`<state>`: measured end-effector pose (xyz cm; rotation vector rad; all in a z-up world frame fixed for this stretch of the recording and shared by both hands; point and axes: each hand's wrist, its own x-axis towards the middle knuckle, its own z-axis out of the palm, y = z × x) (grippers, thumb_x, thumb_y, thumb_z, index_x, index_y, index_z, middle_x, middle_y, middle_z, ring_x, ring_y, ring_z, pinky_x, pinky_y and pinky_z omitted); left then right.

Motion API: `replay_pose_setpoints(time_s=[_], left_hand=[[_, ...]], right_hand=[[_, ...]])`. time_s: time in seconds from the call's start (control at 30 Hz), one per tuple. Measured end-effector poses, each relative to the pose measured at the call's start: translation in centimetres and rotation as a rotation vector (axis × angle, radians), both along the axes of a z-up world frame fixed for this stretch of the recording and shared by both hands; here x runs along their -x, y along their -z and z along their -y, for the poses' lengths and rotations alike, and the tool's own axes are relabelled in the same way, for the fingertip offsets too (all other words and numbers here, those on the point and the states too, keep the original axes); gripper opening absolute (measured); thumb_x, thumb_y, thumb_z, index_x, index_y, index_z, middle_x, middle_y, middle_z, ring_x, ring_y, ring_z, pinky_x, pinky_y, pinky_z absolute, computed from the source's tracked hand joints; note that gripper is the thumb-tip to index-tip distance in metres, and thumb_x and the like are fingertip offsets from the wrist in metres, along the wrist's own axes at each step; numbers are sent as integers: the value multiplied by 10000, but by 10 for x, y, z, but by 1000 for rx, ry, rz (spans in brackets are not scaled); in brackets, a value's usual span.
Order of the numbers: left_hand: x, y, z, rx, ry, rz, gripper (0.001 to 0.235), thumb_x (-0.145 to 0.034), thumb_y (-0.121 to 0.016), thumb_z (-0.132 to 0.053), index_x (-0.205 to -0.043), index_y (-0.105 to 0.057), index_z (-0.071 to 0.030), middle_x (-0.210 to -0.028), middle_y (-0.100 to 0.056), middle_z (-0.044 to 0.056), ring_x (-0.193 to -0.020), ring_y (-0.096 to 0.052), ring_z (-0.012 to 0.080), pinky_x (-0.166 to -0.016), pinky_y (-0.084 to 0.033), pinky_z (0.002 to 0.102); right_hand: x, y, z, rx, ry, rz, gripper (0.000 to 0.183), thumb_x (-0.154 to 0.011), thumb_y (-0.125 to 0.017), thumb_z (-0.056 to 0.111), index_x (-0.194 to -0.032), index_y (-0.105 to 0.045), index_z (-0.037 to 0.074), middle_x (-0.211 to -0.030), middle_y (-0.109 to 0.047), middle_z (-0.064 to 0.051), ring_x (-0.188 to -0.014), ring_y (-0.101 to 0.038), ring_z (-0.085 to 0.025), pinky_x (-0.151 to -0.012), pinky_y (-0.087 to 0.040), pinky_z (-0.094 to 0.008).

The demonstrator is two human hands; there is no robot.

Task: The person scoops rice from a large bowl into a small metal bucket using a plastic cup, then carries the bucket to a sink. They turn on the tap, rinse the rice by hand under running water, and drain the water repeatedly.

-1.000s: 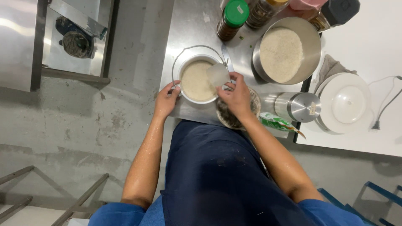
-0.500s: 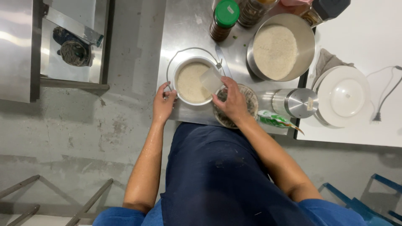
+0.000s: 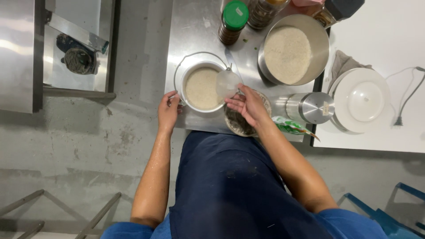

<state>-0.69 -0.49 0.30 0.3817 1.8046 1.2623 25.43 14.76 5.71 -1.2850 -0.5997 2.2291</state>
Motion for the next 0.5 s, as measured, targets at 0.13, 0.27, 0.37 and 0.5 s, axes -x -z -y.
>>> replay_pose_setpoints(time_s=[0.13,0.27,0.37,0.5], left_hand=[[-1,-5,-4,-5,35,-39,356,-1021,-615,-283,-1297,-645,-61,-964,-678,36,-799,-629,105,-680,-547,266],[-1,-14,-7,9,65,-46,357,-1024,-607,-288,-1293,-643,-55,-957,-671,49,-811,-633,111,-683,-556,280],[1,-17,-7,39,77,-57,362,-1024,-599,-286,-1303,-641,-59,-963,-668,52,-807,-635,115,-687,-560,285],[5,-9,-4,13,91,-76,368,-1030,-603,-280,-1312,-639,-47,-982,-664,54,-829,-635,116,-695,-568,290]], right_hand=[[-14,-2,-2,32,-71,-115,497,-1036,-566,344,-1423,-525,34,-1062,-729,-175,-979,-746,-302,-833,-620,-387],[-40,-23,-15,-84,-26,-171,482,-1045,-552,308,-1451,-504,53,-1069,-699,-171,-999,-748,-327,-841,-615,-412],[-64,-45,-32,-207,76,-101,458,-1014,-537,275,-1430,-481,93,-1150,-715,-147,-981,-722,-280,-814,-621,-413],[-98,-70,-48,-337,201,-16,473,-1038,-565,261,-1461,-483,66,-1174,-700,-149,-994,-711,-263,-798,-603,-380]])
